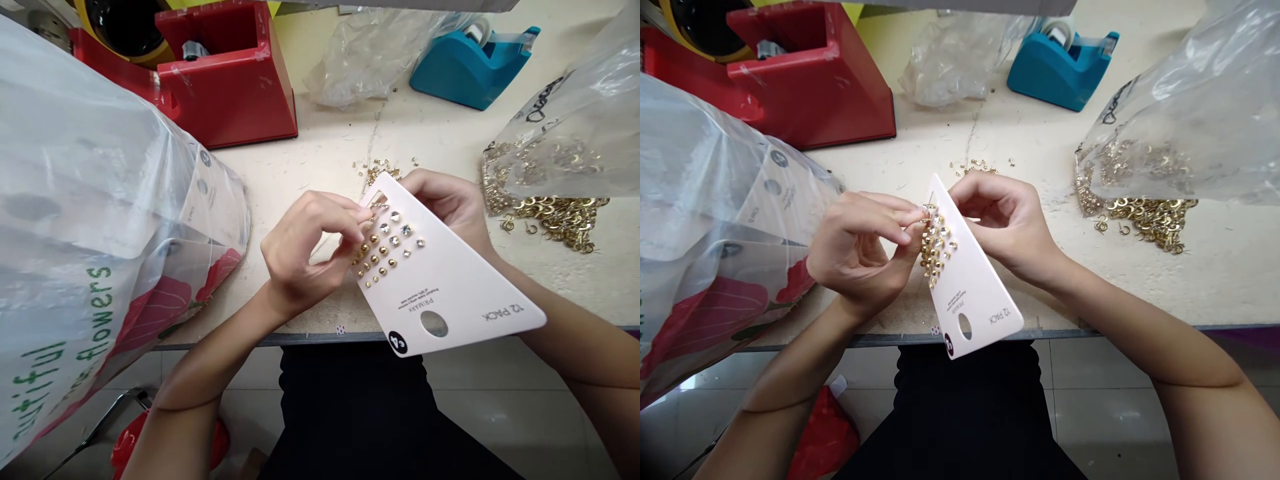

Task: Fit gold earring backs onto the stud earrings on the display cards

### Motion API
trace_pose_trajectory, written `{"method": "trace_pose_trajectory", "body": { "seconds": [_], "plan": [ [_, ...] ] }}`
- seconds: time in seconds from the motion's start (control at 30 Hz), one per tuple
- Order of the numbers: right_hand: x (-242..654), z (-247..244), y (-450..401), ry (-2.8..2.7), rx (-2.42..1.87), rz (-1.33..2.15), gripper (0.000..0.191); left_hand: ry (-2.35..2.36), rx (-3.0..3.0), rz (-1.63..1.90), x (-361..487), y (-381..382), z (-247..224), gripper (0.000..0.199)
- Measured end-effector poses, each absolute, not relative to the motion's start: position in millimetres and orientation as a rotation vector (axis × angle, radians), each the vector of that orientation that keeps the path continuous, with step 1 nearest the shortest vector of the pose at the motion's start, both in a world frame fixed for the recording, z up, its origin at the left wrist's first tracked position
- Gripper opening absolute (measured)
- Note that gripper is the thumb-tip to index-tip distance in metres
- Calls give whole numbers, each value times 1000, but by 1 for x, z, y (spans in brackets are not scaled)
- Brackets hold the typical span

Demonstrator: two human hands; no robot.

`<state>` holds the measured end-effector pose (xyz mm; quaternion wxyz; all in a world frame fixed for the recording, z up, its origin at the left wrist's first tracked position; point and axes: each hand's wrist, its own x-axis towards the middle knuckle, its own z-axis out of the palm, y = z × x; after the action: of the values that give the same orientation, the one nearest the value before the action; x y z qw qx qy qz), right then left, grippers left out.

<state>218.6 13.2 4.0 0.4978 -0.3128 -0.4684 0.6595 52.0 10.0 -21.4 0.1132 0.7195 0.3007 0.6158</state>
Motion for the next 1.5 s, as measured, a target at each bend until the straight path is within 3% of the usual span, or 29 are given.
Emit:
{"method": "trace_pose_trajectory", "body": {
  "seconds": [0.37, 0.87, 1.1, 1.3, 1.5],
  "plan": [
    [220, 4, 14, -1183, -788, 1558, 19, 882, 2147, 1823, 52, 12, -21, 15],
    [221, 5, 17, -1137, -753, 1651, 20, 843, 2051, 1863, 53, 13, -23, 27],
    [222, 4, 17, -1240, -789, 1560, 21, 844, 2141, 1843, 52, 14, -20, 17],
    [223, 3, 16, -1341, -872, 1509, 31, 881, 2279, 1886, 53, 15, -19, 21],
    [221, 4, 14, -1304, -785, 1546, 25, 755, 2216, 1857, 54, 14, -19, 21]
  ]
}}
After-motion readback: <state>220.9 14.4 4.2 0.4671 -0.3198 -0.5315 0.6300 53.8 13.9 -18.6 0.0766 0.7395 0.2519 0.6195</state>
